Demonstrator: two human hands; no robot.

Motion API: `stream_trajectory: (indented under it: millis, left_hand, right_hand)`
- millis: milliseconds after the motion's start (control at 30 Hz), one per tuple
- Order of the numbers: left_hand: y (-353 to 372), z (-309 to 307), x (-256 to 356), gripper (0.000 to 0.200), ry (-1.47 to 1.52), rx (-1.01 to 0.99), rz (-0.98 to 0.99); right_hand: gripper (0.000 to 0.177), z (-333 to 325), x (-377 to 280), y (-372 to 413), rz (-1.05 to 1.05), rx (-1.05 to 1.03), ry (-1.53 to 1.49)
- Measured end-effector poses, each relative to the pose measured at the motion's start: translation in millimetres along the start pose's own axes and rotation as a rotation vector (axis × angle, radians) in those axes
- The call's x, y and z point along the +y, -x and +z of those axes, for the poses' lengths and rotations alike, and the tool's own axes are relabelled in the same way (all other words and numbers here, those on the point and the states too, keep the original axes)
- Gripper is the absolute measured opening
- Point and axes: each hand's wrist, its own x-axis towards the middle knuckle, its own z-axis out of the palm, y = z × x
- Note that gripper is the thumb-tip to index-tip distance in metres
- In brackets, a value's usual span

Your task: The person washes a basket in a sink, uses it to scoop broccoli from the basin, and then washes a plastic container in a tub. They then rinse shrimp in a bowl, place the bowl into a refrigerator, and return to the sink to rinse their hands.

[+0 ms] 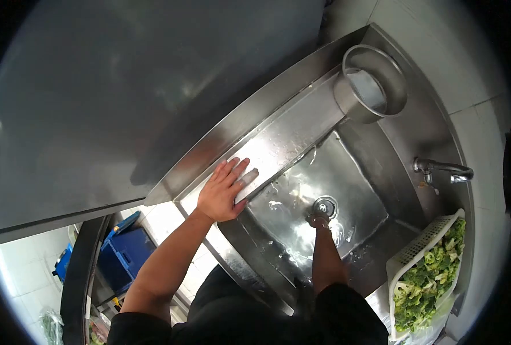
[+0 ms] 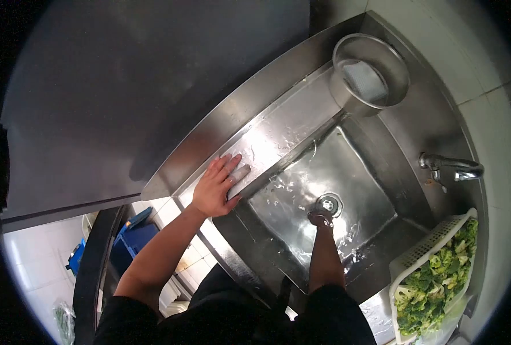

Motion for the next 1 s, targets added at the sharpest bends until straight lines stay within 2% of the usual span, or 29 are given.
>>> stream_trajectory:
  millis: [100,133,167,233,300,367,400,433,467,500,567,633,700,733,800,833,867,933,1000]
  left_hand:
    - [1.3,1.4,-1.9,0.072,0.009,0.011,-0.001]
    - [2.0,3.1,-1.8,0.071,0.01,0.009,-0.001]
    - [2.2,5.5,-2.2,0.072,0.004,0.04,0.01]
    - [2.6,5.2,0.4,0.071,0.013,0.048,0.024]
    - [3.0,4.3,0.9,0.072,-0.003,0.059,0.02]
    - [3.7,3.8,3.1,0.072,0.001,0.083,0.042]
    - [3.6,2.8,3.8,0.072,-0.003,0.094,0.037]
    - [3.1,2.0,4.2,0.071,-0.01,0.095,0.046]
    - [2.8,1.8,4.6,0.071,-0.01,0.107,0.07]
    - [3.6,1.6,4.6,0.071,-0.011,0.104,0.062]
    - [4.2,2.8,3.0,0.066,-0.023,0.066,0.033]
    - [4.4,0.5,5.5,0.065,-0.012,0.082,0.057]
    - [4.9,2.1,6.5,0.064,-0.005,0.119,0.078]
    - [4.3,3.1,5.9,0.064,-0.008,0.132,0.093]
    - [5.8,11.8,-1.0,0.059,-0.004,0.166,0.151]
    - [5.8,13.7,-0.7,0.055,0.004,0.175,0.149]
    - [6.7,16.1,-1.1,0.052,0.013,0.18,0.153]
    - [6.2,17.3,-1.6,0.049,0.002,0.191,0.191]
    - [6.4,23.1,-7.5,0.056,-0.005,0.189,0.255]
  right_hand:
    - [0.034,-36.2,12.9,26.6,-0.302,0.058,0.133]
    - [0.035,-95.3,-5.5,64.0,-0.223,-0.055,0.086]
    - [0.036,-133.5,-8.3,98.6,-0.132,0.052,-0.254]
    - [0.016,-206.3,-14.0,146.5,-0.016,-0.019,-0.833]
    - [0.011,-254.0,-7.5,163.6,-0.321,0.165,-1.042]
    - [0.015,-320.5,-42.1,199.3,-0.36,0.468,-1.334]
    - [0.026,-347.2,-55.7,214.2,-0.331,0.611,-1.355]
    - [0.031,-357.8,-62.6,224.8,-0.319,0.757,-1.234]
    - [0.037,-363.5,-67.1,233.9,-0.3,0.897,-1.109]
    - [0.037,-359.7,-70.0,240.3,-0.294,0.923,-1.109]
    - [0.044,-336.5,-67.9,242.5,-0.309,0.856,-0.976]
    - [0.05,-293.8,-45.3,222.8,-0.266,0.656,-1.061]
    - [0.055,-263.1,-37.9,233.6,-0.076,0.558,-1.575]
    - [0.055,-249.7,-24.9,241.4,-0.046,0.622,-1.595]
    - [0.051,-218.3,2.2,253.0,-0.29,0.611,-2.701]
    - [0.04,-204.5,18.5,250.1,-0.348,0.901,-2.762]
    - [0.04,-197.8,21.1,258.7,-0.371,1.015,-2.774]
    - [0.044,-190.1,13.3,270.1,-0.594,1.09,-2.609]
    - [0.051,-189.6,9.9,286.2,-0.607,1.222,-2.637]
